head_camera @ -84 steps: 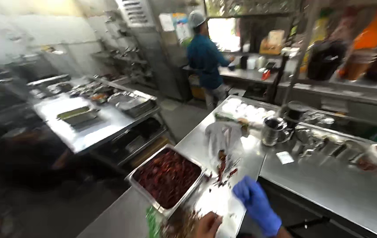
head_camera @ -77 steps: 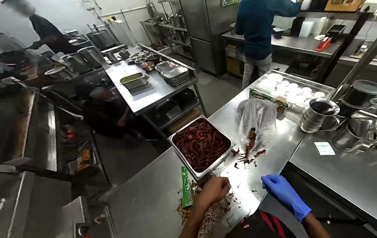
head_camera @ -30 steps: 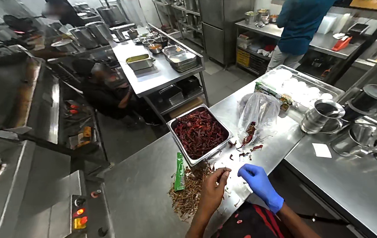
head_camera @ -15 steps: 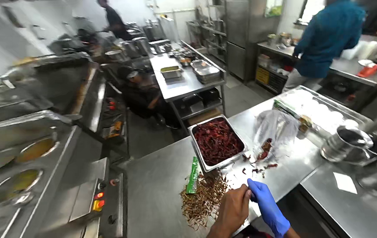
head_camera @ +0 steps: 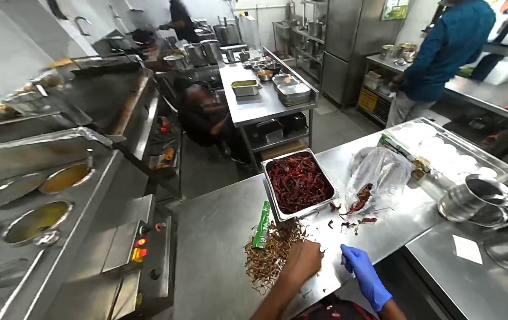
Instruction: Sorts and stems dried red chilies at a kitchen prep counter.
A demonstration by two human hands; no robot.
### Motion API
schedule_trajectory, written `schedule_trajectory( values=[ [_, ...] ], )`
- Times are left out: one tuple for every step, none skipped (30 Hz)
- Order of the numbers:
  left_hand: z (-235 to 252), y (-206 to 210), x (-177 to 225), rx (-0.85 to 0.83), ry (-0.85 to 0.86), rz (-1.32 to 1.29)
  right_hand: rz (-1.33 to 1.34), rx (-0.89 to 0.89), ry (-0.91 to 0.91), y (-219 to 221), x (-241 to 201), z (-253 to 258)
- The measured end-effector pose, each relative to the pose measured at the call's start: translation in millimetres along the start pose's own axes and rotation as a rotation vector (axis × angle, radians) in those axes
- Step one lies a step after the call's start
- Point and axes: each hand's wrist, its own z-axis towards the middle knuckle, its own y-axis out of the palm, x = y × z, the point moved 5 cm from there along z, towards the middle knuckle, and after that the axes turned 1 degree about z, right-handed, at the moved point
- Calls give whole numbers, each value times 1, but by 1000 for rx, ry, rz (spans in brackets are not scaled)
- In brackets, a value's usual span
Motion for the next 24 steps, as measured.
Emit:
schedule_trajectory(
  values=[
    [8, -12, -13, 38, -15, -25, 184, -53, 61, -2, 6, 0],
    [14, -28, -24, 134, -19, -50, 314, -88, 111, -4, 12, -2],
    [17, -46, -33, 281, -1, -84, 393, -104, 152, -5, 17, -4],
    [16, -65, -39, 456, 37, -127, 442, -110, 186, -4, 22, -6],
    [12, -80, -44, 616, 87, -155, 483, -112, 215, -3, 27, -8],
    [6, -92, -46, 728, 118, -146, 522, -112, 242, -2, 31, -10],
    [2, -100, -47, 802, 121, -121, 565, -114, 269, 0, 34, -12],
    [1, -104, -49, 849, 118, -102, 615, -115, 294, 1, 35, -13],
    [2, -106, -48, 869, 118, -99, 664, -117, 315, 2, 34, -13],
    [6, -104, -47, 863, 123, -111, 713, -120, 332, 3, 32, -12],
    [12, -96, -45, 833, 140, -129, 755, -121, 341, 3, 32, -12],
    [22, -83, -44, 786, 166, -140, 782, -113, 341, 2, 31, -12],
    [33, -68, -41, 736, 197, -149, 792, -92, 334, 0, 31, -11],
    [45, -51, -38, 690, 229, -161, 797, -67, 328, -3, 30, -10],
    [57, -33, -35, 640, 258, -182, 803, -49, 320, -6, 30, -9],
    [68, -16, -32, 583, 275, -211, 805, -37, 312, -9, 29, -8],
    [79, -2, -28, 523, 286, -233, 804, -23, 304, -12, 28, -8],
    [90, 9, -25, 478, 299, -248, 799, -11, 298, -16, 27, -8],
    [101, 17, -21, 450, 319, -248, 795, 1, 295, -19, 26, -9],
    [112, 23, -16, 439, 350, -231, 793, 11, 292, -23, 25, -10],
    [123, 27, -11, 425, 377, -200, 791, 20, 291, -26, 25, -12],
    [133, 29, -5, 413, 388, -162, 791, 30, 290, -30, 26, -13],
    [141, 27, 1, 407, 382, -136, 795, 43, 285, -34, 26, -15],
    [147, 24, 6, 405, 352, -126, 801, 57, 280, -37, 27, -17]
  ],
)
